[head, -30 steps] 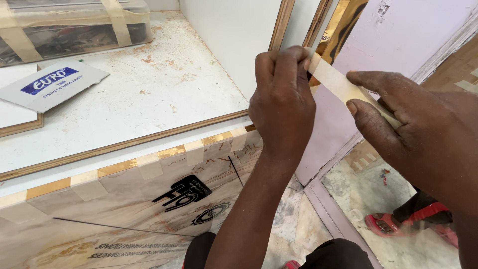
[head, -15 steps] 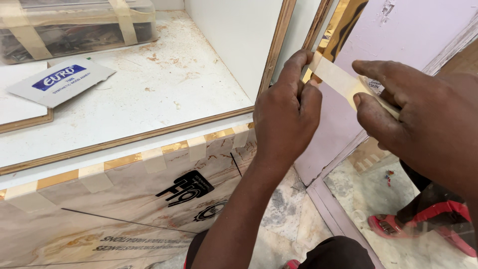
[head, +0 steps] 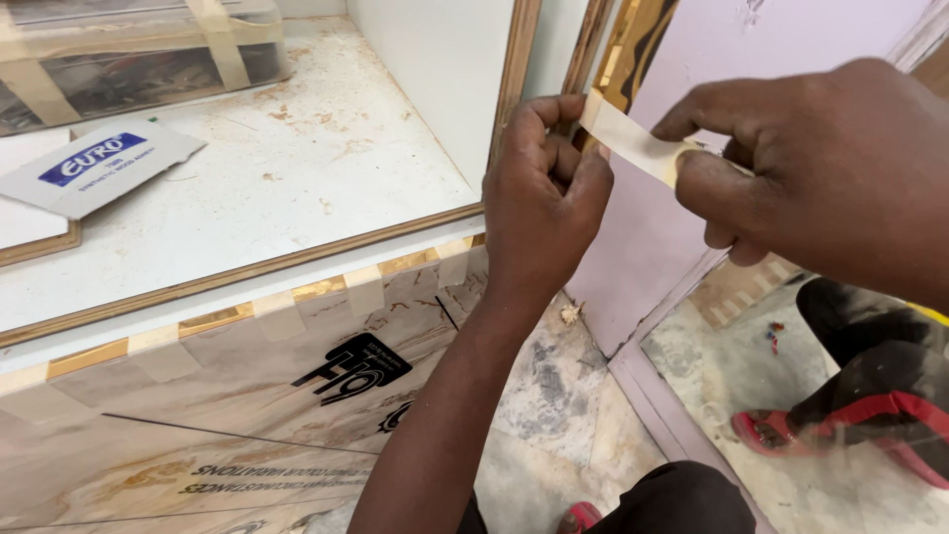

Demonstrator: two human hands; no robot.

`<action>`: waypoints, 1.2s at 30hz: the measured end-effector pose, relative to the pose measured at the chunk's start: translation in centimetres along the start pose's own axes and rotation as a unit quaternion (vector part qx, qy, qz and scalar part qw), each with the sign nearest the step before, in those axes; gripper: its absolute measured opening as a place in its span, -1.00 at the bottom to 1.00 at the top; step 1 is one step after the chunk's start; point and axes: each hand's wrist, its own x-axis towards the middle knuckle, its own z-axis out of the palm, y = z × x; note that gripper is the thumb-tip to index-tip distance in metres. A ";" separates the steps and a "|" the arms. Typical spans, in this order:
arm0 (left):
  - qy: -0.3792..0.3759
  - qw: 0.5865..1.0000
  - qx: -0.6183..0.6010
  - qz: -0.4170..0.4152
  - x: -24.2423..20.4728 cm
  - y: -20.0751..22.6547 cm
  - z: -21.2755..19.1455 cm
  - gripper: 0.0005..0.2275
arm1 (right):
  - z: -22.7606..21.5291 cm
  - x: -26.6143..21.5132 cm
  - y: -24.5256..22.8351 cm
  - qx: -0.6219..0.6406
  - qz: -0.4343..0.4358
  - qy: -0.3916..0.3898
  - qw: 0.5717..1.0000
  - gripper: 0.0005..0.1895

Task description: The person applies masking tape to the edges of a wooden frame, smoothing it down with their fingers. They then move to a workbench, pick up a yellow container, and place it down before handling a stack of wooden frames.

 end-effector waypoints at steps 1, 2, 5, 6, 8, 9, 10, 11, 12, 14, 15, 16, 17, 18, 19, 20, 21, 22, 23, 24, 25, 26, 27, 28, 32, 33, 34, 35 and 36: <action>-0.001 1.000 0.016 0.001 0.0 -0.2 0.1 -0.70 | 0.1 0.0 0.0 -0.004 -0.004 0.002 1.000 -0.65; 0.012 0.998 0.056 0.016 -0.1 -0.2 0.3 -0.69 | 0.1 0.1 0.0 -0.009 -0.008 0.004 1.000 -0.66; 0.047 0.987 0.142 0.052 -0.4 -0.5 0.8 -0.67 | 0.5 0.2 -0.2 -0.015 -0.013 0.023 1.000 -0.68; 0.055 0.986 0.149 0.057 -0.5 -0.6 0.9 -0.67 | 0.6 0.3 -0.3 -0.015 -0.010 0.030 0.999 -0.67; 0.069 0.983 0.153 0.076 -0.6 -0.8 1.2 -0.69 | 0.9 0.4 -0.3 -0.019 -0.009 0.047 0.999 -0.66; 0.075 0.982 0.148 0.088 -0.6 -0.9 1.3 -0.69 | 1.0 0.4 -0.3 -0.022 -0.013 0.055 0.998 -0.67; 0.080 0.981 0.143 0.100 -0.7 -1.0 1.4 -0.70 | 1.2 0.4 -0.1 -0.023 -0.014 0.061 0.998 -0.67; 0.078 0.983 0.137 0.097 -0.8 -1.1 1.5 -0.70 | 1.3 0.4 0.0 -0.024 -0.014 0.066 0.997 -0.68; 0.079 0.984 0.130 0.095 -0.7 -1.2 1.6 -0.69 | 1.5 0.4 0.1 -0.024 -0.015 0.070 0.997 -0.69; 0.080 0.985 0.127 0.088 -0.6 -1.3 1.6 -0.69 | 1.7 0.6 0.4 -0.019 -0.011 0.066 0.998 -0.70; 0.079 0.985 0.130 0.084 -0.6 -1.2 1.7 -0.69 | 1.7 0.8 0.7 -0.014 -0.008 0.059 0.998 -0.70; 0.077 0.985 0.135 0.079 -0.7 -1.2 1.7 -0.68 | 1.8 1.1 1.0 -0.002 -0.009 0.052 0.999 -0.70; 0.077 0.986 0.126 0.075 -0.8 -1.0 1.6 -0.69 | 1.9 1.3 1.3 0.009 -0.009 0.045 0.999 -0.70; 0.078 0.987 0.117 0.075 -0.7 -0.8 1.7 -0.69 | 1.9 1.7 1.8 0.026 -0.014 0.045 0.999 -0.70; 0.079 0.988 0.107 0.074 -0.6 -0.6 1.8 -0.70 | 1.8 2.1 2.3 0.042 -0.019 0.044 0.998 -0.69; 0.076 0.989 0.109 0.066 -0.6 -0.5 1.9 -0.70 | 2.0 2.5 2.8 0.043 -0.028 0.047 0.998 -0.69; 0.072 0.990 0.111 0.057 -0.5 -0.3 1.9 -0.71 | 2.3 2.9 3.2 0.045 -0.038 0.049 0.997 -0.69; 0.073 0.990 0.115 0.049 -0.4 -0.2 1.8 -0.72 | 2.4 3.4 3.6 0.046 -0.051 0.054 0.996 -0.69; 0.070 0.991 0.105 0.042 -0.4 -0.1 1.8 -0.72 | 2.6 3.9 4.0 0.044 -0.063 0.061 0.995 -0.69; 0.067 0.992 0.098 0.036 -0.4 0.0 1.7 -0.73 | 2.8 4.3 4.3 0.045 -0.076 0.069 0.994 -0.70; 0.064 0.993 0.091 0.029 -0.4 0.1 1.8 -0.73 | 3.0 4.7 4.7 0.046 -0.089 0.077 0.992 -0.70; 0.065 0.994 0.088 0.029 -0.4 0.1 1.8 -0.74 | 3.4 5.2 5.1 0.048 -0.098 0.087 0.990 -0.70; 0.067 0.994 0.084 0.029 -0.3 0.0 2.0 -0.74 | 3.7 5.7 5.4 0.050 -0.107 0.097 0.988 -0.71; 0.069 0.994 0.080 0.029 -0.4 -0.1 2.1 -0.74 | 4.1 6.1 5.7 0.052 -0.116 0.107 0.986 -0.71; 0.072 0.991 0.106 0.040 -0.6 -0.3 2.5 -0.73 | 5.3 7.8 7.1 0.084 -0.171 0.140 0.972 -0.69; 0.073 0.991 0.110 0.028 -0.6 -0.3 2.6 -0.72 | 5.6 8.3 7.5 0.083 -0.187 0.153 0.967 -0.69; 0.075 0.990 0.115 0.017 -0.6 -0.2 2.8 -0.71 | 5.8 8.9 7.8 0.083 -0.204 0.166 0.961 -0.69; 0.072 0.990 0.117 0.019 -0.6 -0.3 2.8 -0.71 | 6.1 9.4 8.1 0.074 -0.226 0.184 0.954 -0.70; 0.069 0.990 0.120 0.022 -0.6 -0.2 2.9 -0.70 | 6.4 10.0 8.4 0.066 -0.248 0.202 0.945 -0.70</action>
